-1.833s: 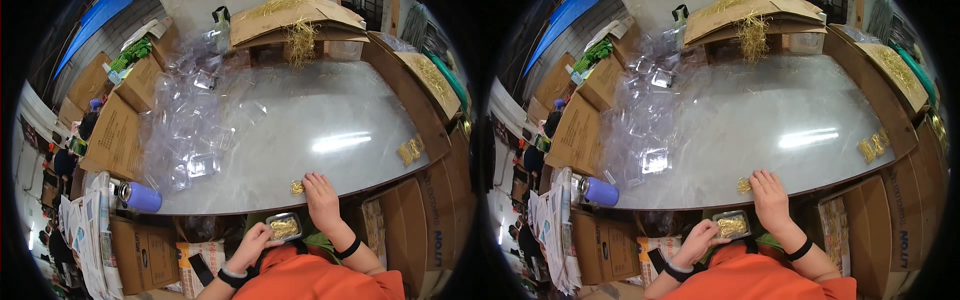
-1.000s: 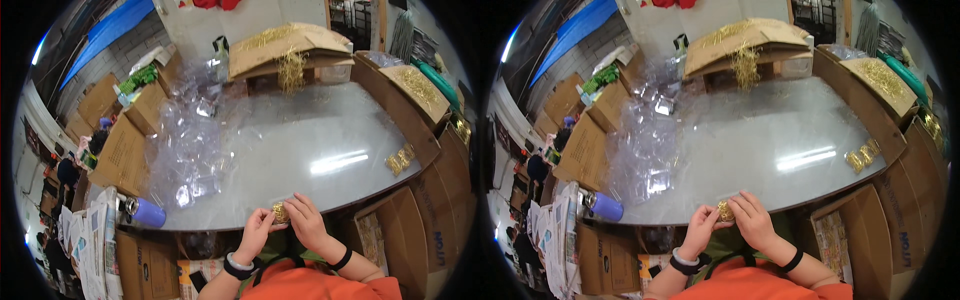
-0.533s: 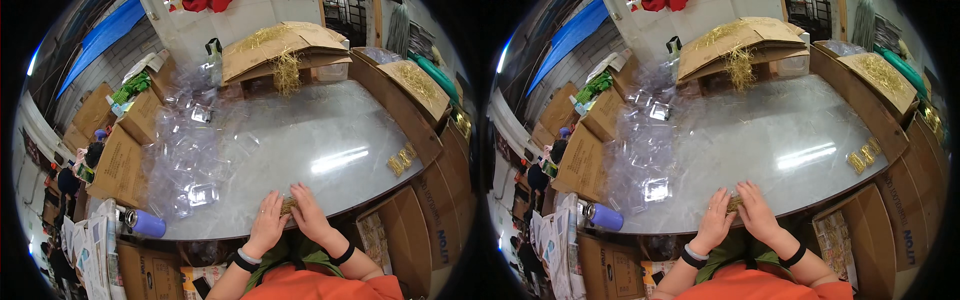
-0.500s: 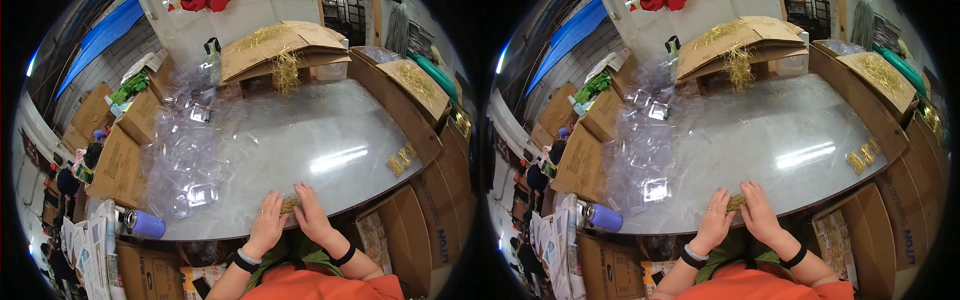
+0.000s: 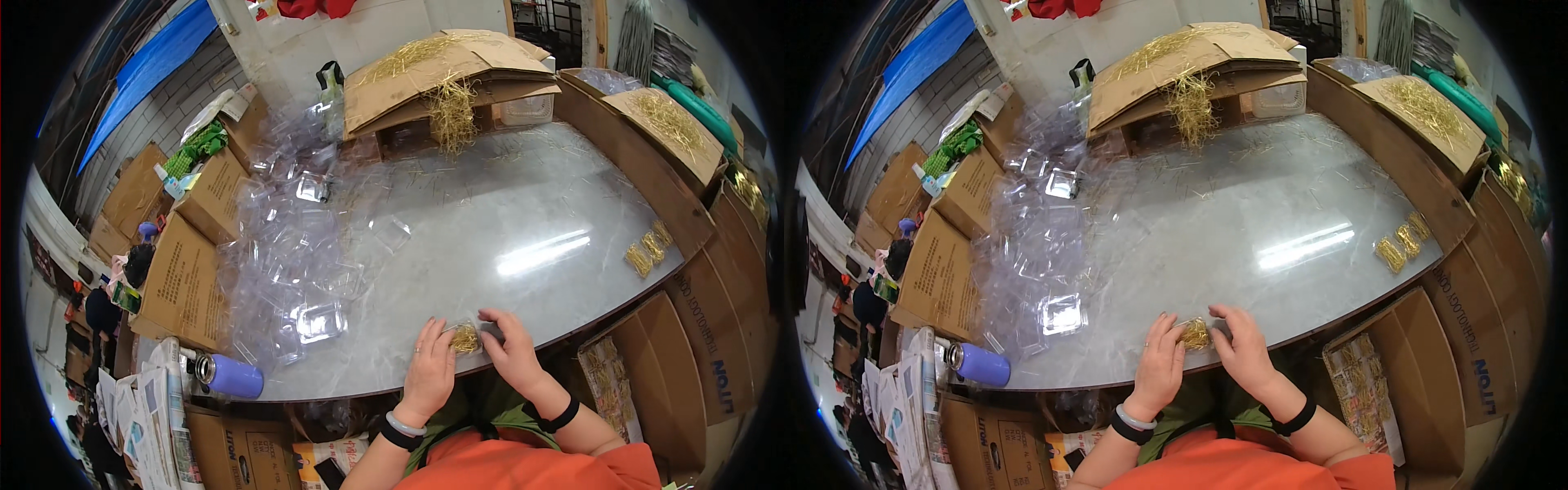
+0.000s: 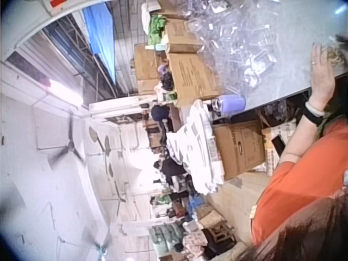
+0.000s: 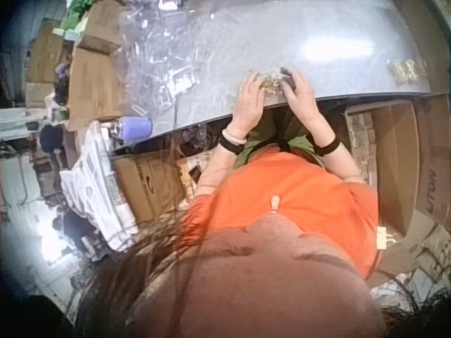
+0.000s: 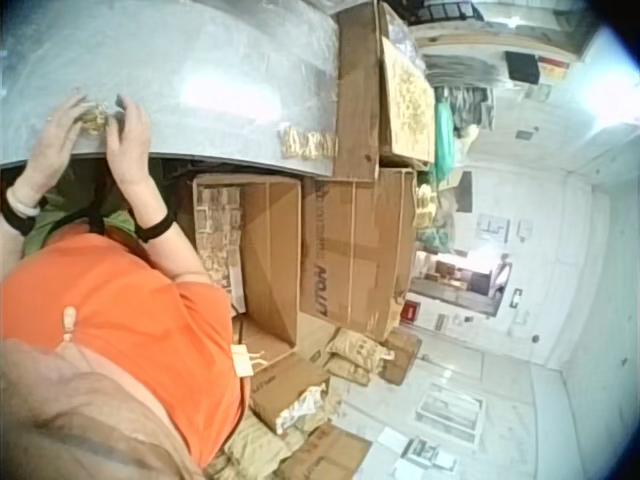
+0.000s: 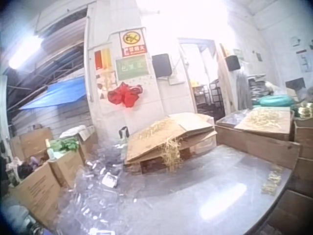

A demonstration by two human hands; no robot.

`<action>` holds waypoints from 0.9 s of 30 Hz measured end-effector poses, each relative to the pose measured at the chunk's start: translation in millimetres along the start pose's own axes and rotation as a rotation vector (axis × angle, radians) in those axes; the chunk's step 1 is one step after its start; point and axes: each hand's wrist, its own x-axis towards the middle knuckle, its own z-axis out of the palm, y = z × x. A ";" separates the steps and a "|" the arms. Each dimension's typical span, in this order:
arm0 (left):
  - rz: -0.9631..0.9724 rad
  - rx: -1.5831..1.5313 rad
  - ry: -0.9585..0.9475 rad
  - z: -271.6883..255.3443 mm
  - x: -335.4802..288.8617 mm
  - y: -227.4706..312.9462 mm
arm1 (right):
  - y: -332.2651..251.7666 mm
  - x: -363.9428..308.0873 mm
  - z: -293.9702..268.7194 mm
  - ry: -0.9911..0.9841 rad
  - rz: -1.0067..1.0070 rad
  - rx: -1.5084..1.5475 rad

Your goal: Sorting and arranging small gold-colored wire clips on a workspace.

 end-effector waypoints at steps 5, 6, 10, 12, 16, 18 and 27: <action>0.033 0.048 0.019 5.2 -0.8 -0.1 | -6.4 -15.1 11.0 -0.032 -0.215 -0.378; 0.025 0.028 0.028 4.9 0.3 -1.0 | -11.1 -20.1 14.5 -0.132 -0.191 -0.357; 0.007 -0.011 0.046 5.0 -2.4 -2.0 | -13.7 -13.8 13.3 -0.136 -0.181 -0.355; 0.008 0.005 0.052 4.0 -3.1 -2.5 | -13.7 -8.1 8.1 -0.221 -0.191 -0.335; -0.003 0.007 0.077 2.9 -2.2 -0.6 | -11.2 1.5 5.4 -0.102 -0.197 -0.220; -0.005 -0.012 0.083 3.5 -1.6 0.6 | -1.5 -2.5 8.1 -0.150 -0.236 -0.260; -0.054 -0.075 0.075 4.1 -0.5 -8.0 | -16.4 -9.2 12.6 -0.258 -0.283 -0.522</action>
